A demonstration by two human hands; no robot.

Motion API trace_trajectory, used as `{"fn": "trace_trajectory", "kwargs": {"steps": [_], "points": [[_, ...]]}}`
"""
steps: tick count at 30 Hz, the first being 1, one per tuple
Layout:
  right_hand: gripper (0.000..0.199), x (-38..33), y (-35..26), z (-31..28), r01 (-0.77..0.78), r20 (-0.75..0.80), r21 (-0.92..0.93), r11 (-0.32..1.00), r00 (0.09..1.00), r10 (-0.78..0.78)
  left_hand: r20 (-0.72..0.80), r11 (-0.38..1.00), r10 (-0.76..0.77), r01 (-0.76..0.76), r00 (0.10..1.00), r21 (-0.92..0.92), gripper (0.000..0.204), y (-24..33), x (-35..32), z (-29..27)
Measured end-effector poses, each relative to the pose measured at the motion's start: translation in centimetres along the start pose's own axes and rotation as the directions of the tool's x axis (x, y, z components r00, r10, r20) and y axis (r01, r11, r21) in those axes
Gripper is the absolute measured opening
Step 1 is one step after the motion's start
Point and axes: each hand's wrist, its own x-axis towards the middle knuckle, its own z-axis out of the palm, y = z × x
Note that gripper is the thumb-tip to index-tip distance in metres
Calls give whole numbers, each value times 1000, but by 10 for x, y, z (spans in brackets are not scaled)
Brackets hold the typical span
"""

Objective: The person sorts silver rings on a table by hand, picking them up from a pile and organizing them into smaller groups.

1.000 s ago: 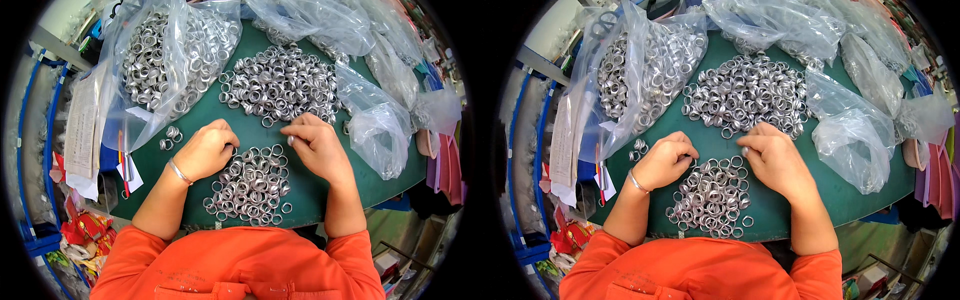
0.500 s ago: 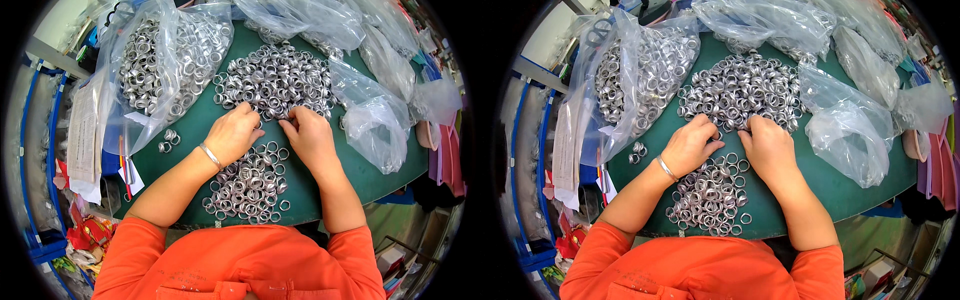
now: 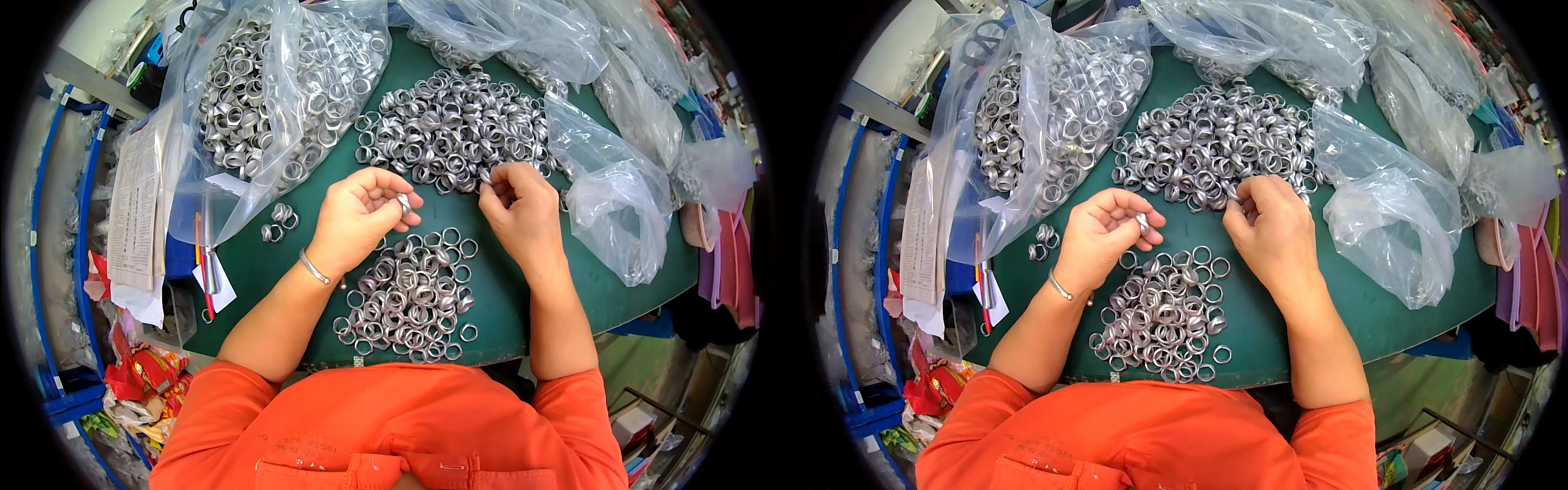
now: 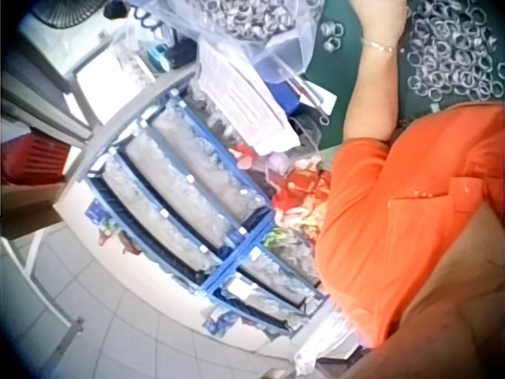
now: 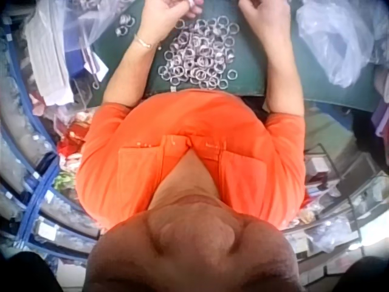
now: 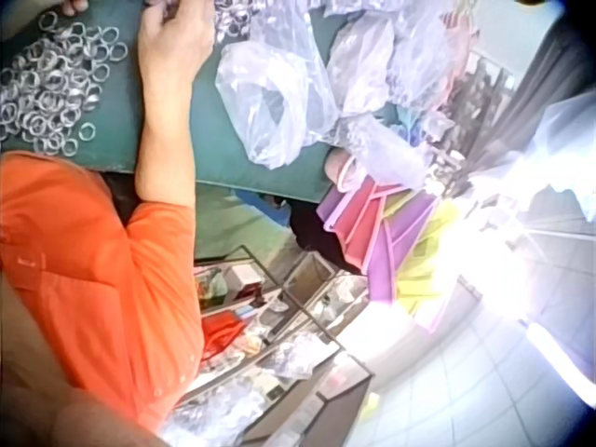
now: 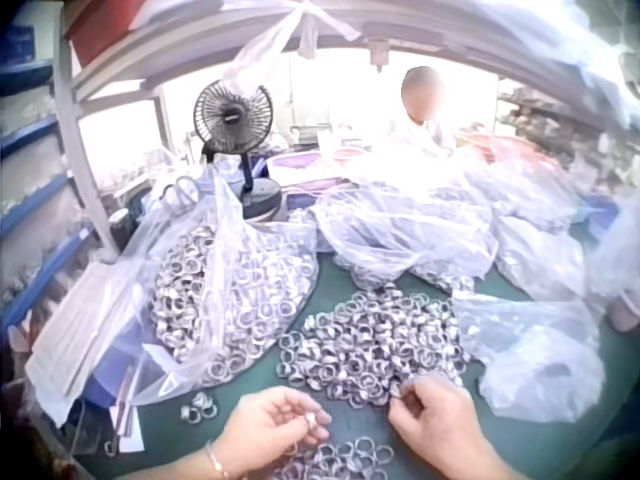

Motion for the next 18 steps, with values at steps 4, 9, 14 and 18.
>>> {"fn": "trace_trajectory", "kwargs": {"steps": [4, 9, 14, 18], "points": [[10, -5, 5, 4, -196, 84, 339, 920, 981, 178, -12, 999, 28, -28, 1000, -35, 15, 4, -3, 5], [16, -4, -9, -7, -515, 472, 581, 630, 844, 255, -13, 996, 77, -77, 997, -46, 23, 8, -11, 13], [17, -8, -10, -4, -518, 516, 622, 587, 835, 191, 27, 919, 365, -364, 931, 150, 35, -3, -14, 15], [14, -10, -14, -6, -471, 485, 668, 576, 863, 143, 68, 856, 438, -439, 896, 271, 31, 0, -17, 16]]}}
